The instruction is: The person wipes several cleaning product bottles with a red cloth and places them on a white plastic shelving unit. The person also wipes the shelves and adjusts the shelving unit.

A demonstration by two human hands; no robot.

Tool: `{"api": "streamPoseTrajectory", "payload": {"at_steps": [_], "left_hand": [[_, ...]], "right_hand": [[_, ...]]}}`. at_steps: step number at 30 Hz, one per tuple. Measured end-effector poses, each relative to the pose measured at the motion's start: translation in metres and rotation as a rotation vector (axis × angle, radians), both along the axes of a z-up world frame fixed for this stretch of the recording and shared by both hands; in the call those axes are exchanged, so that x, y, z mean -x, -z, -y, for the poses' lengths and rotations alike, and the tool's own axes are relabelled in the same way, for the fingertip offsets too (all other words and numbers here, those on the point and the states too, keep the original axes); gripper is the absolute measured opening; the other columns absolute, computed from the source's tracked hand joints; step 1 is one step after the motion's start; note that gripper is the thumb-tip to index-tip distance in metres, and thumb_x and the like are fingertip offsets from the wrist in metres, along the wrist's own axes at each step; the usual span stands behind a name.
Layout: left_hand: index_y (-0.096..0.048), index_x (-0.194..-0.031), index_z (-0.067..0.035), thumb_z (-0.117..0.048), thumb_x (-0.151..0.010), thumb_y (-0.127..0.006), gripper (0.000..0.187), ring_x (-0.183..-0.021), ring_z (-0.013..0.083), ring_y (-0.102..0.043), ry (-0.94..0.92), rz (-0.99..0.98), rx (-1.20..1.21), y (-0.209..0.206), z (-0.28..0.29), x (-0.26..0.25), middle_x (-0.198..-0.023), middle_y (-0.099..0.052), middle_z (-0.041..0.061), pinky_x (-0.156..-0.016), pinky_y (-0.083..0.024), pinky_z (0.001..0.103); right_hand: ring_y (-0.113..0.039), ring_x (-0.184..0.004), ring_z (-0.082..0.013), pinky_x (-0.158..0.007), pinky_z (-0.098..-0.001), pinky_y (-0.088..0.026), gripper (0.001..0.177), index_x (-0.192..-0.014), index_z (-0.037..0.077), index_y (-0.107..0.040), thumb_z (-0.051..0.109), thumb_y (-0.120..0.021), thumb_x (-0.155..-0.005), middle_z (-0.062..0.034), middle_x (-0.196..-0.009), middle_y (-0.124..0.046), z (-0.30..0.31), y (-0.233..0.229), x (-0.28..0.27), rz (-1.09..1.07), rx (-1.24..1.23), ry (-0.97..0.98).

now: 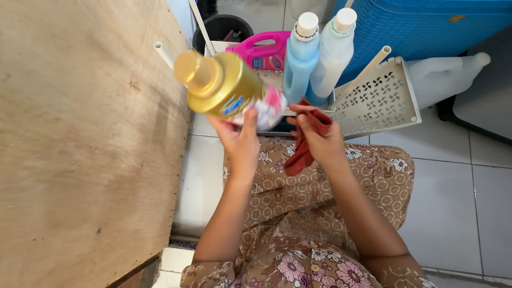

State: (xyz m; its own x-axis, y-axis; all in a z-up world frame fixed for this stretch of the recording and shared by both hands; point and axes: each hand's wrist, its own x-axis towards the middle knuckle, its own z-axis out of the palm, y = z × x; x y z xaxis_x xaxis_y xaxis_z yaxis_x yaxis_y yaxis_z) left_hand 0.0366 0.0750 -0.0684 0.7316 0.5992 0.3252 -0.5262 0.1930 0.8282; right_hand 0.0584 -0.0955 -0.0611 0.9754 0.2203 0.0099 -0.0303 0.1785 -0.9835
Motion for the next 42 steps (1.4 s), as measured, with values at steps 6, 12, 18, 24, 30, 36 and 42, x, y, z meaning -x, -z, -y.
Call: {"api": "streamPoseTrajectory", "payload": {"at_steps": [6,12,18,24,30,36,42], "left_hand": [[-0.028,-0.152,-0.004,-0.011,-0.092,-0.081,0.08,-0.126,0.024,-0.051,-0.202,-0.172,-0.148,-0.005,0.004,-0.067,-0.143,-0.043,0.016,-0.104,-0.048,0.037],[-0.023,-0.146,0.0,-0.011,-0.088,-0.082,0.083,-0.133,0.0248,-0.048,-0.161,-0.116,-0.052,0.015,0.019,-0.107,-0.142,-0.037,0.018,-0.111,-0.049,0.035],[-0.026,-0.143,0.006,-0.006,-0.091,-0.08,0.075,-0.128,0.0281,-0.049,-0.231,-0.271,-0.24,0.032,0.037,-0.114,-0.14,-0.035,0.02,-0.104,-0.049,0.037],[-0.022,-0.145,0.006,-0.005,-0.097,-0.071,0.07,-0.128,0.0275,-0.05,-0.194,-0.257,-0.314,0.034,0.045,-0.112,-0.143,-0.033,0.021,-0.101,-0.053,0.034],[-0.022,-0.149,0.004,-0.003,-0.099,-0.065,0.066,-0.124,0.0248,-0.057,-0.129,-0.234,-0.291,0.035,0.05,-0.106,-0.145,-0.035,0.021,-0.101,-0.054,0.033],[-0.02,-0.15,0.005,-0.003,-0.097,-0.064,0.069,-0.129,0.0274,-0.052,-0.147,-0.278,-0.268,0.024,0.052,-0.099,-0.147,-0.034,0.023,-0.108,-0.046,0.038],[-0.023,-0.151,0.005,0.006,-0.097,-0.06,0.065,-0.152,0.0343,-0.028,-0.305,-0.15,-0.43,0.017,0.08,-0.049,-0.16,-0.026,0.024,-0.13,-0.016,0.045]], "right_hand": [[-0.072,-0.101,-0.0173,-0.082,-0.0297,-0.059,0.023,-0.123,0.0,-0.067,0.013,-0.058,-0.106,-0.0093,-0.12,-0.072,0.027,-0.006,-0.002,0.026,-0.009,0.092],[-0.074,-0.097,-0.0217,-0.08,-0.0333,-0.061,0.023,-0.121,0.0,-0.067,0.015,-0.059,-0.105,-0.0126,-0.116,-0.073,0.052,0.0,-0.002,-0.008,0.001,0.207],[-0.074,-0.097,-0.0234,-0.079,-0.0359,-0.062,0.024,-0.12,-0.001,-0.067,0.017,-0.06,-0.105,-0.0132,-0.114,-0.073,0.063,0.002,-0.006,0.001,0.037,0.258],[-0.074,-0.097,-0.0238,-0.079,-0.036,-0.062,0.024,-0.12,-0.001,-0.067,0.017,-0.06,-0.106,-0.0136,-0.114,-0.073,0.067,0.006,-0.009,-0.001,0.014,0.26],[-0.074,-0.097,-0.0238,-0.079,-0.0362,-0.062,0.024,-0.121,-0.001,-0.067,0.017,-0.06,-0.106,-0.0141,-0.114,-0.073,0.073,0.005,-0.012,-0.006,0.029,0.291],[-0.074,-0.096,-0.024,-0.079,-0.0366,-0.062,0.021,-0.121,0.0,-0.065,0.014,-0.059,-0.106,-0.0134,-0.114,-0.073,0.089,0.009,-0.019,0.024,-0.018,0.321],[-0.071,-0.092,-0.0207,-0.08,-0.034,-0.061,0.016,-0.121,0.001,-0.066,0.005,-0.065,-0.105,-0.0101,-0.111,-0.072,0.177,0.024,-0.059,0.093,0.071,0.544]]}}
